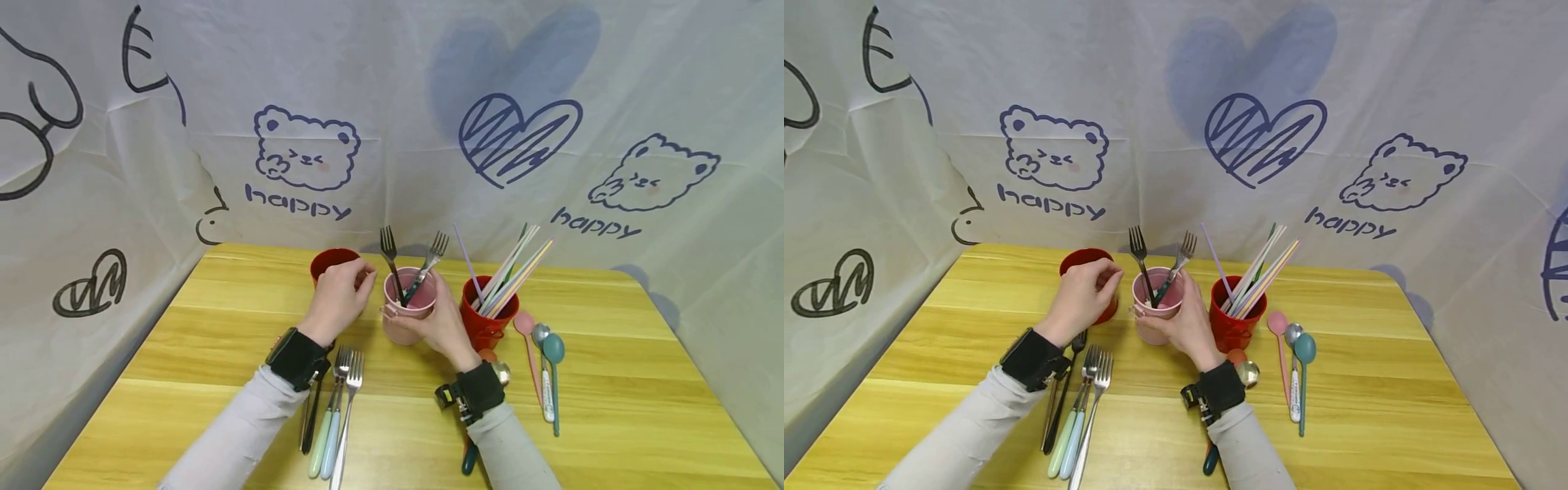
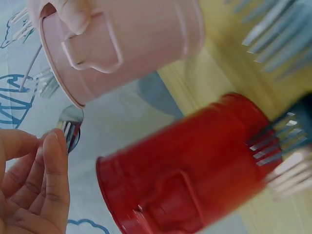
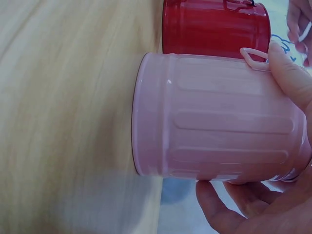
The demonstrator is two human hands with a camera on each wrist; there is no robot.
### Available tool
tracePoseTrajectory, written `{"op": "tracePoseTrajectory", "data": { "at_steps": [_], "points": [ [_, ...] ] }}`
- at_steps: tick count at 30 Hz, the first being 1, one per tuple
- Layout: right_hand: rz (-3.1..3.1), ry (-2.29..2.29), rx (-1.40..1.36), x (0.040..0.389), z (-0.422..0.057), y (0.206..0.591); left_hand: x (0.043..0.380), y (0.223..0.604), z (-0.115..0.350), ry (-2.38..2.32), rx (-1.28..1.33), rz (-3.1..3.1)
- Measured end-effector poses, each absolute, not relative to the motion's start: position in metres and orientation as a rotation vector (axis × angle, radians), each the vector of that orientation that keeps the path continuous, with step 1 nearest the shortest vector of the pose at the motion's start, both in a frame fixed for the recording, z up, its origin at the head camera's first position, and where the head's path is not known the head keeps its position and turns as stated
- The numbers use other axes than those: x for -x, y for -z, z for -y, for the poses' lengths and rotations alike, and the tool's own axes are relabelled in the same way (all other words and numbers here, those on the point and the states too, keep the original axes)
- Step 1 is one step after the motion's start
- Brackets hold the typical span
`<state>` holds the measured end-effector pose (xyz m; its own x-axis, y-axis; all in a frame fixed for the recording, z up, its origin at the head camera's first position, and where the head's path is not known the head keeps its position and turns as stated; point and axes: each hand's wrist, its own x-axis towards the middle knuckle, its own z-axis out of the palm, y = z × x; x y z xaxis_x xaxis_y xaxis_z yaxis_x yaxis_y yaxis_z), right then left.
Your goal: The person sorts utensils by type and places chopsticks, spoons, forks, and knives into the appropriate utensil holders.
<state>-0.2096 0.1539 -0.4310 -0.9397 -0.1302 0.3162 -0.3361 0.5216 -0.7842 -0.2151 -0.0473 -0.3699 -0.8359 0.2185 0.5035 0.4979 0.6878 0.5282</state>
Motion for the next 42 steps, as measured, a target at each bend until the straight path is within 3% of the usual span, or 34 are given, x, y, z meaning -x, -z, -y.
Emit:
{"op": "tracePoseTrajectory", "data": {
  "at_steps": [24,42],
  "points": [
    [2.612,-1.418,-0.291,0.209,-0.152,0.428,0.161,0.399,0.120,0.778,0.419,2.948],
    [2.622,-1.406,-0.283,0.209,-0.152,0.429,0.143,0.419,0.123,0.665,0.272,3.314]
  ]
}}
